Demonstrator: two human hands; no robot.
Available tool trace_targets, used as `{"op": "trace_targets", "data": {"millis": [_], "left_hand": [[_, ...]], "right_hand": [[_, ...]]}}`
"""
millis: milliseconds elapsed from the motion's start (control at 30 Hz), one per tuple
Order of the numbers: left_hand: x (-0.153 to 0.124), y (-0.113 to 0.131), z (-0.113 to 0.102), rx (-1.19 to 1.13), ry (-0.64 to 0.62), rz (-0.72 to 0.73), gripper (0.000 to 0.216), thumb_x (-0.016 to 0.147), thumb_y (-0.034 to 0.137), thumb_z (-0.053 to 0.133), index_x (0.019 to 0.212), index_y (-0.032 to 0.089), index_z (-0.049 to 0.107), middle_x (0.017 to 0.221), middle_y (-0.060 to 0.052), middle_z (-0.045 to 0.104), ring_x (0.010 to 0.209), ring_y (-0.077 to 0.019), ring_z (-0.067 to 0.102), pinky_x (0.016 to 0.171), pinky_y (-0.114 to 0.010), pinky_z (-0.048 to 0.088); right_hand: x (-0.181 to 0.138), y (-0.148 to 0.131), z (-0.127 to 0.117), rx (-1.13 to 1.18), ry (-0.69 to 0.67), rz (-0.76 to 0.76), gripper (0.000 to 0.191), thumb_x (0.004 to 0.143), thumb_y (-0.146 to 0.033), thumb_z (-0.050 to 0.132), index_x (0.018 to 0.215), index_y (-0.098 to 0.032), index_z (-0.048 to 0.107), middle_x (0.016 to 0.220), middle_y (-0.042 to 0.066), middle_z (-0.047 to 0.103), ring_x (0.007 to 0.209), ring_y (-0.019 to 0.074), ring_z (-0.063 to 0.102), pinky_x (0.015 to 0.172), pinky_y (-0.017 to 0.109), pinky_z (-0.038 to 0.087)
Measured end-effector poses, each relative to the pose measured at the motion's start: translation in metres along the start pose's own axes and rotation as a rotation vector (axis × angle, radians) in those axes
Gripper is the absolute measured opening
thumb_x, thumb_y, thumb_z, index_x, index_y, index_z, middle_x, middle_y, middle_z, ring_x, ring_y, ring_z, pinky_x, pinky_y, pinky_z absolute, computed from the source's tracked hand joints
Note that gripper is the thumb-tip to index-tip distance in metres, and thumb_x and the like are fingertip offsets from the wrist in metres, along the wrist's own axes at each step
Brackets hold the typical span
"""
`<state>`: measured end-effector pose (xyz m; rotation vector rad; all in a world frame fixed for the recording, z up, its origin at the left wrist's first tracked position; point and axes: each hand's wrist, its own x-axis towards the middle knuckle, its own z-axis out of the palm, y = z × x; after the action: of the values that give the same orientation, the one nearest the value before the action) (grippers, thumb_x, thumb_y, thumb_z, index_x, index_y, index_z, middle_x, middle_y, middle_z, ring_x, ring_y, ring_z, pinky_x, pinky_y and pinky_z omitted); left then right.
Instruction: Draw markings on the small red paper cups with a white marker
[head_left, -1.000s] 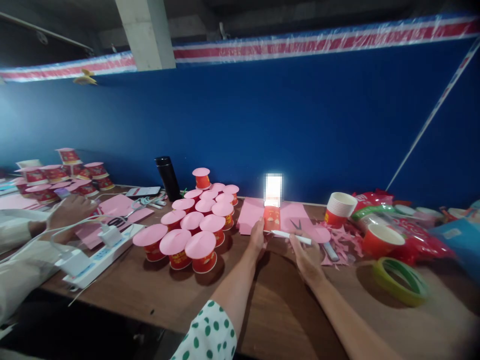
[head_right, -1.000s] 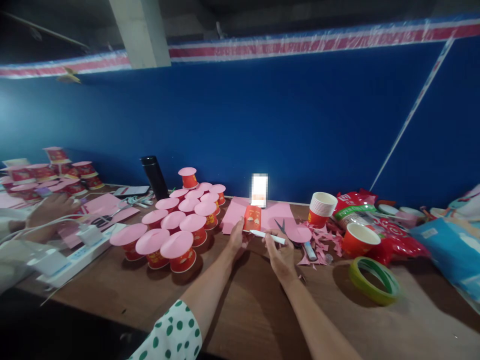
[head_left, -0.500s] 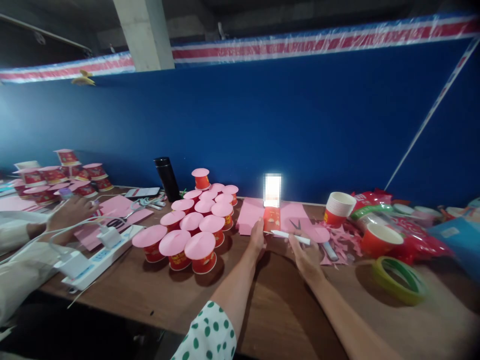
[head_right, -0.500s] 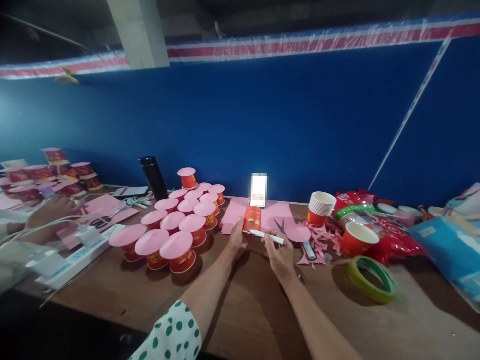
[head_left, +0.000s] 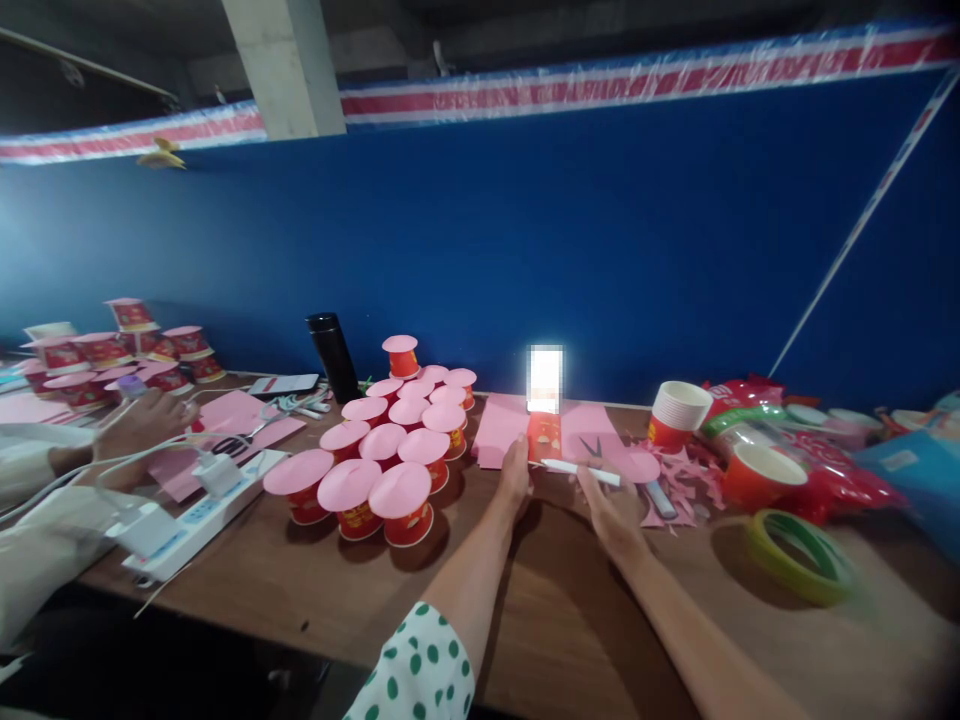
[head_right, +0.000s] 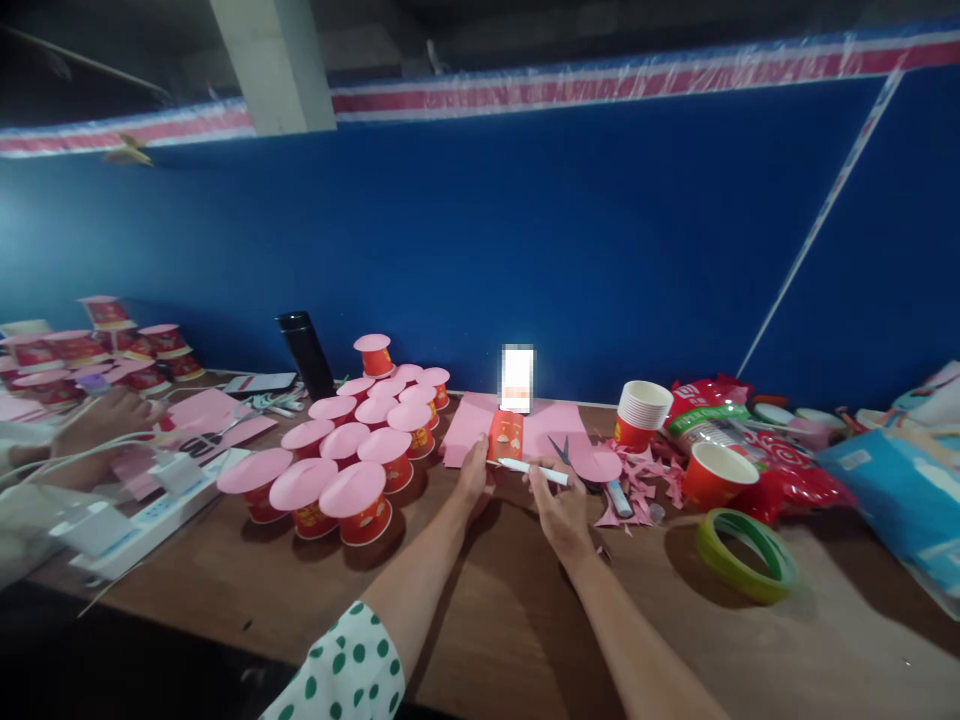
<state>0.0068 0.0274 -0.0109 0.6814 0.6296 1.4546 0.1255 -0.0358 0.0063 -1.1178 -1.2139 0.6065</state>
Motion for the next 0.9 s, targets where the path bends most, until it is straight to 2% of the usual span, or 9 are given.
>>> {"op": "trace_targets", "data": {"millis": [267,367,600,733,900], "left_hand": [[-0.001,0.002,0.003,-0.05,0.004,-0.015,0.046,0.067,0.056,0.067,0.084,0.013,0.064,0.077,-0.005,0.068,0.066,-0.0151,0.062,0.061,-0.025,0.047],[0.0,0.001,0.002,-0.026,0.011,-0.021,0.046,0.068,0.057,0.065,0.083,0.013,0.064,0.073,-0.004,0.067,0.063,-0.0147,0.061,0.059,-0.025,0.046],[0.0,0.0,0.0,-0.028,0.0,-0.013,0.045,0.069,0.056,0.065,0.086,0.014,0.064,0.08,-0.005,0.068,0.067,-0.0155,0.062,0.059,-0.025,0.046],[0.0,0.001,0.002,-0.035,0.009,-0.013,0.042,0.071,0.054,0.064,0.085,0.014,0.064,0.076,-0.005,0.068,0.067,-0.016,0.062,0.061,-0.025,0.046],[0.001,0.0,0.001,-0.085,0.034,-0.04,0.037,0.073,0.049,0.064,0.087,0.014,0.065,0.08,-0.005,0.069,0.07,-0.0158,0.064,0.063,-0.025,0.047]], "right_hand": [[0.002,0.006,0.0,0.039,0.042,0.005,0.036,0.078,-0.049,0.06,0.085,-0.014,0.065,0.062,0.003,0.064,0.049,0.0111,0.052,0.043,0.021,0.04],[0.002,0.006,-0.001,0.025,0.04,0.017,0.036,0.078,-0.049,0.061,0.084,-0.014,0.064,0.061,0.003,0.064,0.049,0.0112,0.053,0.044,0.021,0.041],[0.003,-0.002,-0.001,0.035,0.059,-0.002,0.038,0.076,-0.051,0.06,0.084,-0.014,0.065,0.061,0.004,0.064,0.049,0.0114,0.052,0.043,0.021,0.041],[0.002,-0.009,-0.001,0.022,0.038,0.019,0.038,0.074,-0.051,0.062,0.083,-0.014,0.065,0.06,0.003,0.063,0.05,0.0119,0.052,0.045,0.023,0.043],[0.004,-0.01,-0.003,0.086,0.131,0.078,0.04,0.074,-0.054,0.062,0.083,-0.015,0.065,0.057,0.0,0.059,0.047,0.0101,0.048,0.042,0.022,0.038]]}}
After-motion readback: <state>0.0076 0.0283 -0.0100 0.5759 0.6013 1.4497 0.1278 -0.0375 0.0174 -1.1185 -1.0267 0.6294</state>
